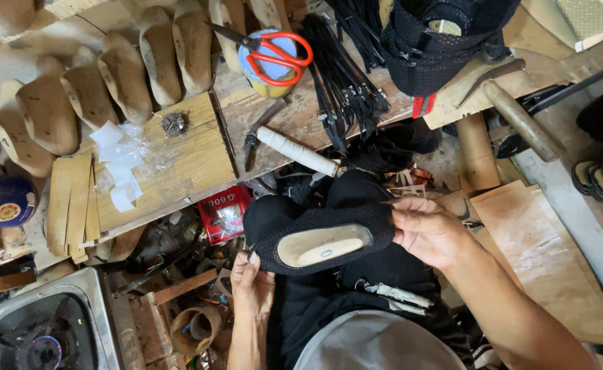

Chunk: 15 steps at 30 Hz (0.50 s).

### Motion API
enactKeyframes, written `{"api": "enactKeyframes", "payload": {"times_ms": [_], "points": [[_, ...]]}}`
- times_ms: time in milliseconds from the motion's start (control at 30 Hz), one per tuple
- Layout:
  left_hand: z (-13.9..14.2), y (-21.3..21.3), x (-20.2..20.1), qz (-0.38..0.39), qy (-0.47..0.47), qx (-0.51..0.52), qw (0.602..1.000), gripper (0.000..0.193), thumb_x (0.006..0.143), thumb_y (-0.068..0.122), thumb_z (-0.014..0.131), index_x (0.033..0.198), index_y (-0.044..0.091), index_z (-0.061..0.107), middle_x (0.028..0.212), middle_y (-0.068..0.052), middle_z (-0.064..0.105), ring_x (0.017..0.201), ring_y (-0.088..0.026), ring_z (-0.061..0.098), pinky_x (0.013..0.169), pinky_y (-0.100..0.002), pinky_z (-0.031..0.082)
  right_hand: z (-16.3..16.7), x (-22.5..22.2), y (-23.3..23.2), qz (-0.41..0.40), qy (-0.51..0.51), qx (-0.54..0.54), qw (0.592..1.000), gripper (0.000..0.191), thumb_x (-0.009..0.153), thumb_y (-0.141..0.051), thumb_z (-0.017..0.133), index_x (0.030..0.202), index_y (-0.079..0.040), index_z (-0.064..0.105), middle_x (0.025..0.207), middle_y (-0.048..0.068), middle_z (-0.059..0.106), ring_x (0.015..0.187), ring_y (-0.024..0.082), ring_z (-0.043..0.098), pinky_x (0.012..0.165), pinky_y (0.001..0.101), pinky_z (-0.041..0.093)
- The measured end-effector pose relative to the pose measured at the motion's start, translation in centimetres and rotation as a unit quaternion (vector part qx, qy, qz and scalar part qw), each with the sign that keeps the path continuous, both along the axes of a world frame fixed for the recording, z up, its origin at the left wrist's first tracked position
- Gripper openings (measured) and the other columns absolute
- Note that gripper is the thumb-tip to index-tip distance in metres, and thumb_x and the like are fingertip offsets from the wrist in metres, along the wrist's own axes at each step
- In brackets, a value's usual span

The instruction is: The person uses a curved knife to trim excess material from the sole of a black shoe placed on their lap. They repeatedly scrape and cut along the edges, then attach a black strap to the shoe.

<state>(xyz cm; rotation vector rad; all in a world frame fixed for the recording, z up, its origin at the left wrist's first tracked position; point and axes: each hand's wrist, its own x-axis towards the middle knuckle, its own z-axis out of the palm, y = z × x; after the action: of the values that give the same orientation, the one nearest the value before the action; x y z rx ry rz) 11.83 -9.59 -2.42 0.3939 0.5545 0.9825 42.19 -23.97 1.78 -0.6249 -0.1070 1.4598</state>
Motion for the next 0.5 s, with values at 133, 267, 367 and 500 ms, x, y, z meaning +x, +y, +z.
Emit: {"api": "enactKeyframes", "payload": {"times_ms": [133, 267, 367, 500], "points": [[0.3, -2.6, -3.1, -0.011, -0.019, 0.037, 0.999, 0.009, 0.099, 0.001, 0.066, 0.095, 0.008, 0.06, 0.108, -0.01, 0.073, 0.1, -0.02, 0.071, 0.092, -0.038, 0.057, -0.4, -0.9, -2.2, 0.013, 0.005, 0.011, 1.0, 0.02, 0.093, 0.001, 0.068, 0.111, -0.004, 0.073, 0.109, 0.014, 0.076, 0.102, 0.025, 0.073, 0.092, 0.0443, 0.055], [-1.4, -5.3, -4.2, -0.015, 0.002, 0.011, 1.0, 0.011, 0.098, 0.002, 0.066, 0.092, 0.009, 0.06, 0.109, -0.009, 0.073, 0.1, -0.02, 0.07, 0.093, -0.039, 0.057, -1.6, -2.3, -5.0, 0.009, 0.006, 0.035, 0.999, 0.028, 0.095, 0.002, 0.069, 0.122, -0.003, 0.066, 0.109, 0.012, 0.073, 0.103, 0.023, 0.071, 0.094, 0.0425, 0.055], [-1.8, -6.0, -4.8, 0.007, 0.011, 0.001, 1.0, 0.009, 0.096, 0.001, 0.066, 0.092, 0.008, 0.061, 0.11, -0.008, 0.072, 0.101, -0.019, 0.069, 0.093, -0.039, 0.056, -2.1, -3.3, -5.5, -0.033, -0.073, -0.007, 0.997, 0.031, 0.088, -0.002, 0.068, 0.118, -0.004, 0.064, 0.111, 0.013, 0.073, 0.101, 0.024, 0.071, 0.088, 0.0426, 0.056], [-1.7, -6.7, -5.6, 0.023, 0.023, 0.034, 0.999, 0.01, 0.092, -0.001, 0.065, 0.088, 0.008, 0.06, 0.113, -0.007, 0.071, 0.103, -0.019, 0.069, 0.093, -0.04, 0.056, -2.0, -5.6, -5.5, -0.224, -0.282, -0.029, 0.932, 0.028, 0.096, -0.001, 0.066, 0.123, -0.003, 0.064, 0.117, 0.011, 0.07, 0.105, 0.021, 0.065, 0.094, 0.0381, 0.053]]}}
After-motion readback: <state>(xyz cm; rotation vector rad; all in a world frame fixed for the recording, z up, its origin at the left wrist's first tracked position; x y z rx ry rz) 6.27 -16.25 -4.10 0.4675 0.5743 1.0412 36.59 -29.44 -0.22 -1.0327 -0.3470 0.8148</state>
